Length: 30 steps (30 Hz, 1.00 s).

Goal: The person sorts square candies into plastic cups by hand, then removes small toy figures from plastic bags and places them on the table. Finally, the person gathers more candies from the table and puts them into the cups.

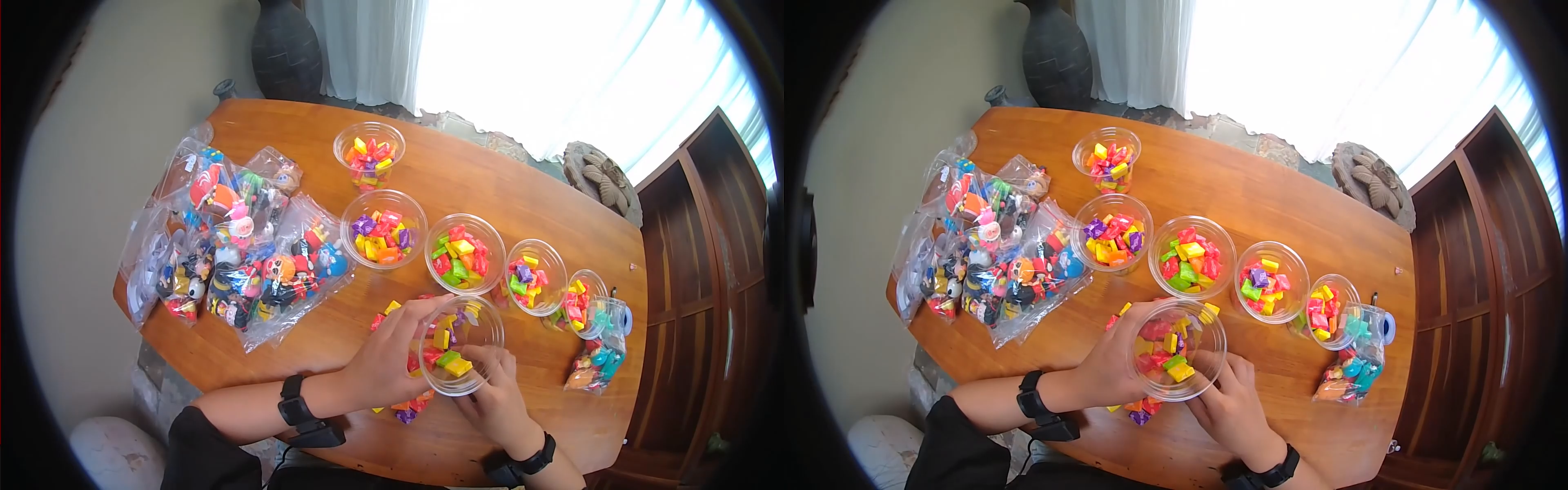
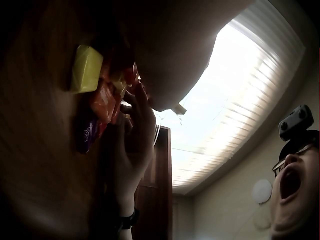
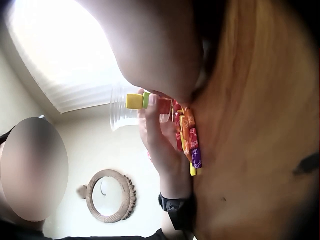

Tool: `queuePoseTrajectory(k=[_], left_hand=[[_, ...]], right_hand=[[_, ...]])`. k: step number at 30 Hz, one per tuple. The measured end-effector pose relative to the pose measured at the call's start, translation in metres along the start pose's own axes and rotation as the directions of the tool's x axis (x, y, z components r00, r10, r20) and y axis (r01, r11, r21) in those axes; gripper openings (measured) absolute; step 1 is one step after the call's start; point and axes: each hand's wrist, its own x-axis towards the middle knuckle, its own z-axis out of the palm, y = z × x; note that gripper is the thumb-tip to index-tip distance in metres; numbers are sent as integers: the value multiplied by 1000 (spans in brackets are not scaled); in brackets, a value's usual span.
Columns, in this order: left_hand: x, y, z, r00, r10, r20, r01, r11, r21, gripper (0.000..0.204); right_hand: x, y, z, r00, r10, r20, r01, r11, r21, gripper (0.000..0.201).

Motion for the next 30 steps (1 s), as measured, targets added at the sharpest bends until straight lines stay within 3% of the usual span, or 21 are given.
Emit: queuePoseTrajectory(k=[6, 15, 18, 19, 21, 22, 23, 25, 27, 29, 30], left_hand=[[0, 5, 0, 1000, -29, -2, 28, 998, -64, 96], [0, 1, -1, 1000, -15, -3, 15, 1000, -14, 103], [1, 2, -1, 1000, -30, 0, 30, 998, -60, 99], [0, 1, -1, 1000, 25, -1, -25, 999, 22, 95], [-1, -3, 0, 997, 78, -1, -77, 992, 101, 91], [-1, -5, 0, 991, 134, 13, -134, 981, 143, 88], [0, -6, 0, 982, 188, 29, -190, 964, 183, 84], [0, -7, -1, 981, 193, 31, -195, 962, 192, 83], [1, -6, -1, 979, 202, 37, -206, 958, 200, 82], [1, -3, -2, 990, 142, 18, -144, 978, 149, 81], [1, -2, -2, 990, 142, 15, -142, 978, 150, 81]], right_hand=[[-1, 0, -1, 1000, 17, 19, -18, 997, 70, 38], [-2, 7, -2, 966, 122, -226, -109, 992, 71, 36], [-5, 4, 4, 814, 288, -504, -174, 949, 262, 26], [-9, 2, 4, 816, 286, -502, -172, 950, 262, 26], [-19, 2, 2, 721, 170, -672, -14, 973, 231, 29], [-20, 3, -8, 791, -17, -611, 76, 995, 71, 34], [-15, -1, -15, 794, -17, -608, 77, 994, 73, 34], [1, -8, -27, 926, -240, -291, 207, 968, -141, 35], [-2, -4, -17, 930, -223, -292, 205, 974, -92, 35], [-13, -4, -9, 895, -41, -445, 76, 995, 60, 34], [-18, 2, -4, 873, -1, -487, 80, 986, 143, 34]])
